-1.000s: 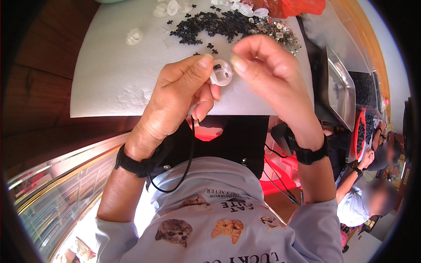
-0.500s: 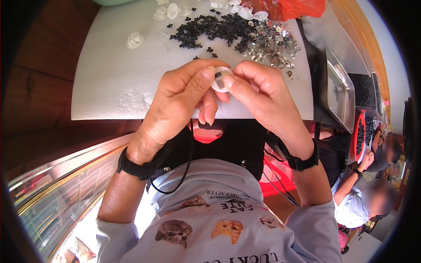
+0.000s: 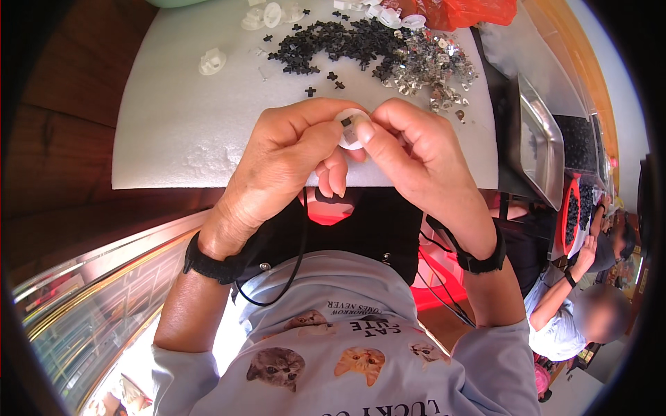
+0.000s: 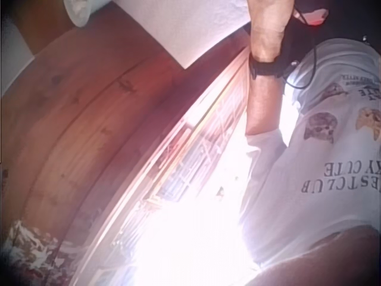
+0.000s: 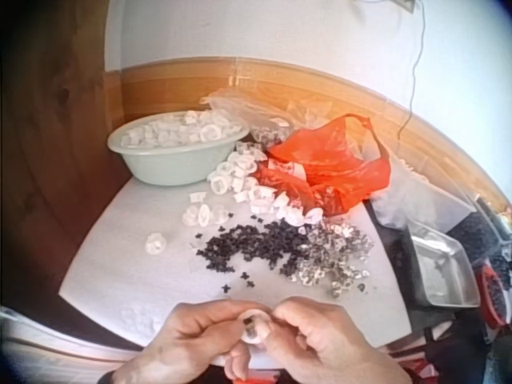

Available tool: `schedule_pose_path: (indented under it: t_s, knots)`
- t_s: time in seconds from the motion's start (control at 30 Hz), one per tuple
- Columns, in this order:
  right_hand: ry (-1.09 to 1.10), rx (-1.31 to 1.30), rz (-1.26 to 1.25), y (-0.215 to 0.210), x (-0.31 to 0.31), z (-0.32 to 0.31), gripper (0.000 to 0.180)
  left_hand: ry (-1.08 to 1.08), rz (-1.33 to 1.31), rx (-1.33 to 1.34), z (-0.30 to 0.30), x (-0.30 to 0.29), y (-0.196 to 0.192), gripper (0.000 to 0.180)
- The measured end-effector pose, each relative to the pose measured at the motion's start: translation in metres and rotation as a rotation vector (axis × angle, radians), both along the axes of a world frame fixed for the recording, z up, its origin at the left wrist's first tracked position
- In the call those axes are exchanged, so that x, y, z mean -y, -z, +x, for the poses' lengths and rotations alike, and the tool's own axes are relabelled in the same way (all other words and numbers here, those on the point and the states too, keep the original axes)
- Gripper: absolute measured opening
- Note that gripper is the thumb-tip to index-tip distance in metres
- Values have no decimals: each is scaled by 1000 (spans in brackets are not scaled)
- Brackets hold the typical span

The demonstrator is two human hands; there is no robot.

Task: Assembling small components into a plastic housing at a workbench.

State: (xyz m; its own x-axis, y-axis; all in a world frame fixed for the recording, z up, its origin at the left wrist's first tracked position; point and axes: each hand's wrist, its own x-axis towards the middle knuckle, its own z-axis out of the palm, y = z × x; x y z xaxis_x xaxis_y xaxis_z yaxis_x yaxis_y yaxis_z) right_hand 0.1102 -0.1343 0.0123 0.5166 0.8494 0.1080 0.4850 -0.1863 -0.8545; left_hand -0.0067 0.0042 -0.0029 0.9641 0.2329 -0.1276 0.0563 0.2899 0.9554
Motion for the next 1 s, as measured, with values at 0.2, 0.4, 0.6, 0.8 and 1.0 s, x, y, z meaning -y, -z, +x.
schedule_pose_path:
  t_s: [0.2, 0.4, 0.6, 0.8, 1.0]
  knots:
    - [28, -34, 49, 0, -2, -1, 25, -12, -58, -5, -2, 0, 3, 29]
    - [45, -82, 43, 2, -8, -2, 23, -35, -18, 12, -3, 2, 2, 34]
    - [43, -15, 16, 1, -12, -4, 21, -26, 56, 10, -5, 1, 3, 33]
    - [57, 4, 48, 5, -12, -6, 21, -6, 98, -13, -5, 0, 2, 31]
    - [59, 35, 62, 5, -10, -5, 21, 3, 91, -33, -3, -1, 1, 30]
